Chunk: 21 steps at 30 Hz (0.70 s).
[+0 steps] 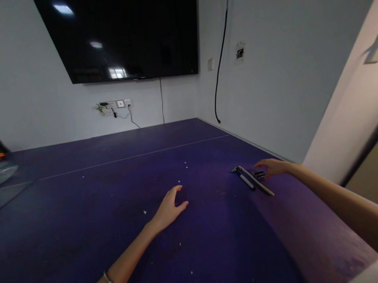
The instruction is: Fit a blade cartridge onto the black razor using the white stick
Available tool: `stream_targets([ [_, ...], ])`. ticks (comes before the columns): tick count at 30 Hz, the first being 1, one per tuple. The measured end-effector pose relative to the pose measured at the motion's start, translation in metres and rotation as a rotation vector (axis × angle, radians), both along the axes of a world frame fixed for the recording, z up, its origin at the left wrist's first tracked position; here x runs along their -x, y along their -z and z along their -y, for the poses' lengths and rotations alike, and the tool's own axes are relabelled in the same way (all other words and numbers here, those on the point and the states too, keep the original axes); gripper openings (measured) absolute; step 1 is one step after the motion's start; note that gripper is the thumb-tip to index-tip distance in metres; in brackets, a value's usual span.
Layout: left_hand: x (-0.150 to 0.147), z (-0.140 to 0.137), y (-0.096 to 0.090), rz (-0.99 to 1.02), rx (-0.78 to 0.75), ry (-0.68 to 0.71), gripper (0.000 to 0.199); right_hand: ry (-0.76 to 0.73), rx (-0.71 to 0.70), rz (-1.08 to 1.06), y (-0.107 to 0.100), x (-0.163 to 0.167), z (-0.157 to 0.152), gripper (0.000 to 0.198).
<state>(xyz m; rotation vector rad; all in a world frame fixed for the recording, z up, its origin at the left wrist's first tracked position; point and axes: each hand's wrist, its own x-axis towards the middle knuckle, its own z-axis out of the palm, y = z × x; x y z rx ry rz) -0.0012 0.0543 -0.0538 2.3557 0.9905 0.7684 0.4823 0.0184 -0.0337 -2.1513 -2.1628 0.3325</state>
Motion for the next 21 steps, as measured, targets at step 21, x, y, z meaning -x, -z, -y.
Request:
stream_targets([
  [21,0.013,-0.011,0.014,-0.013,0.003,-0.019,0.045,-0.009,0.045,0.049,0.010,-0.010,-0.016,0.071],
])
